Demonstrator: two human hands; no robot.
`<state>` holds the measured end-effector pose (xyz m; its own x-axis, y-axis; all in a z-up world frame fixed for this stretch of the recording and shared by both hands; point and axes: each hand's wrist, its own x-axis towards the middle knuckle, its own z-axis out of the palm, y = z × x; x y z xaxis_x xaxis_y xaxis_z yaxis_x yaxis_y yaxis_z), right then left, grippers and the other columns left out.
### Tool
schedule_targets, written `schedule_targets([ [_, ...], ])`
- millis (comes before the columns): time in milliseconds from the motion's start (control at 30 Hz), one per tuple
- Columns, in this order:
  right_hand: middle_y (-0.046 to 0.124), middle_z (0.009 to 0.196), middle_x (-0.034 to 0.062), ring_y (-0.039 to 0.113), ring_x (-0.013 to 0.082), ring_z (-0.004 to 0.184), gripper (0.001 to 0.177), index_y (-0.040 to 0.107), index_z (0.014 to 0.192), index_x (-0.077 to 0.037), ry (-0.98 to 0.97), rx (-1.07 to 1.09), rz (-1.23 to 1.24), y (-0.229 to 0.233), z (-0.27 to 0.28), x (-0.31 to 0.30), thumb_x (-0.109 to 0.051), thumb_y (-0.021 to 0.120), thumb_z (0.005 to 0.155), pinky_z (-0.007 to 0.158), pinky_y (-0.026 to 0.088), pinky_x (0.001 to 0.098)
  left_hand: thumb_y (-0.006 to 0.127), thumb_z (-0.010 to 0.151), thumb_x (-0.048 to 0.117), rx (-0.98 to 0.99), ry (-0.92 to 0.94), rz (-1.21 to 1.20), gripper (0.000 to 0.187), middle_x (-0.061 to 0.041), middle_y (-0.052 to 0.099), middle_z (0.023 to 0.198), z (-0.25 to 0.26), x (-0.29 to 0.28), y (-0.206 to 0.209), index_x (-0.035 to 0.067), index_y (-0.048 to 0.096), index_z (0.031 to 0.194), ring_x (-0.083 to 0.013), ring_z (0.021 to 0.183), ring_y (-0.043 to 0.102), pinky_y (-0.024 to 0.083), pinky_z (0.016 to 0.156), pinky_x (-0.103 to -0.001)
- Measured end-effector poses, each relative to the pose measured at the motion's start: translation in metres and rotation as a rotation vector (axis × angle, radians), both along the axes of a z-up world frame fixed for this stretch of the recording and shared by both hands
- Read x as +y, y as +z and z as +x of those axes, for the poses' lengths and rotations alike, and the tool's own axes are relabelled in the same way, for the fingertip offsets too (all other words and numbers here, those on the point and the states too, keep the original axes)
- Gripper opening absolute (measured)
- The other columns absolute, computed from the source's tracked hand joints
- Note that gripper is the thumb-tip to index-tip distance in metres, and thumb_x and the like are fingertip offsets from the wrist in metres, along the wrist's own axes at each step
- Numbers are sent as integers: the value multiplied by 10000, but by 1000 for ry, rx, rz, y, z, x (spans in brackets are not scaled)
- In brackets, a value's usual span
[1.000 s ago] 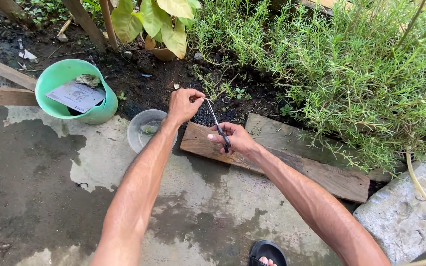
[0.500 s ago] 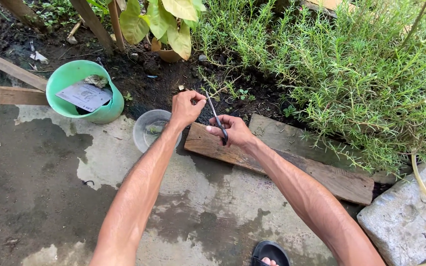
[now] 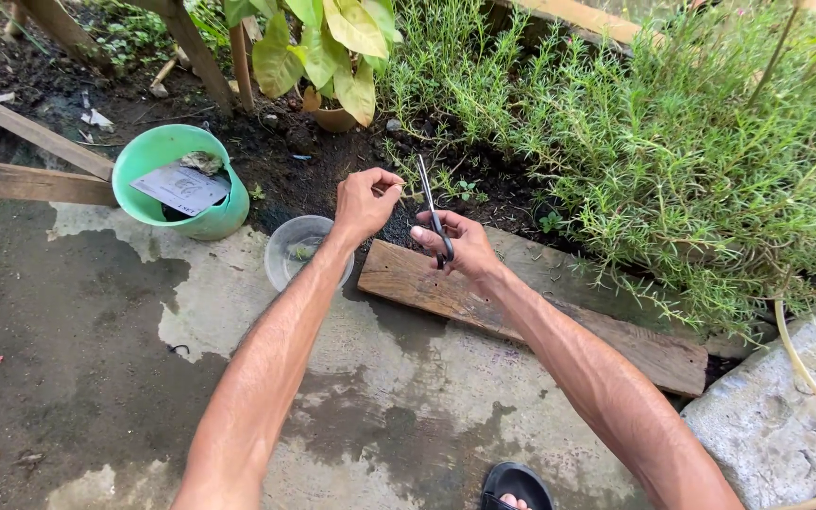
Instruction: Pruning small plant stems with a pair of scissors and collecting the cuttings in a plastic bowl.
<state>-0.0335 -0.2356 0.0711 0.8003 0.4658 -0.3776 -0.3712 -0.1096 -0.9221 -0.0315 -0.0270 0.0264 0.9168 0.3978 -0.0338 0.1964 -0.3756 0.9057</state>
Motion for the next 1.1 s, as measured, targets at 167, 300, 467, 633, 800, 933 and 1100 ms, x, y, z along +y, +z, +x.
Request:
schedule_targets([
  [167, 681, 726, 134, 680, 183, 492, 475, 729, 1174, -74, -13, -70, 58, 34, -12, -3, -244, 919, 774, 324, 498, 187, 731, 810, 280, -44, -19, 2, 156, 8, 756, 746, -12, -13, 53, 241, 819, 933, -163, 711, 727, 568, 692, -320],
  [300, 667, 736, 118, 688, 185, 517, 475, 726, 1190, -66, 8, -193, 88, 96, -14, -4, -202, 912, 775, 344, 508, 186, 741, 836, 301, -148, 1, -27, 153, 17, 769, 780, -3, -12, 105, 252, 817, 960, -130, 751, 739, 575, 718, -303],
  [467, 643, 694, 94, 669, 158, 481, 476, 709, 1190, -21, 11, -441, 266, 217, -4, 10, -128, 902, 768, 334, 507, 184, 759, 860, 361, -311, 32, -33, 139, 50, 769, 790, 1, -7, 217, 291, 822, 962, -79, 727, 698, 577, 720, -289],
  [633, 661, 689, 99, 677, 155, 484, 464, 693, 1222, -16, 45, -600, 400, 312, 6, 25, -122, 881, 811, 352, 522, 185, 798, 837, 348, -488, 98, -68, 125, 80, 758, 771, -14, -12, 308, 280, 822, 939, -32, 712, 676, 573, 714, -244],
  [800, 672, 733, 138, 665, 173, 475, 468, 689, 1213, -10, -14, -585, 427, 329, -5, 28, -115, 884, 801, 342, 511, 196, 827, 836, 323, -545, 107, -130, 101, 45, 778, 819, -45, -12, 337, 245, 813, 899, -51, 696, 704, 590, 631, -231],
  [933, 683, 802, 135, 673, 151, 495, 474, 679, 1213, -18, -39, -571, 398, 318, -31, 11, -91, 880, 790, 342, 517, 184, 848, 827, 253, -587, 63, -293, 122, 17, 757, 815, -58, -15, 327, 168, 800, 901, -44, 699, 675, 601, 585, -194],
  [1100, 731, 940, 170, 697, 157, 522, 483, 657, 1210, -13, -52, -532, 385, 301, -27, -12, -79, 867, 779, 369, 549, 184, 827, 814, 175, -532, -60, -212, 129, 24, 753, 858, -65, -16, 307, 151, 788, 935, -26, 710, 652, 580, 601, -193],
])
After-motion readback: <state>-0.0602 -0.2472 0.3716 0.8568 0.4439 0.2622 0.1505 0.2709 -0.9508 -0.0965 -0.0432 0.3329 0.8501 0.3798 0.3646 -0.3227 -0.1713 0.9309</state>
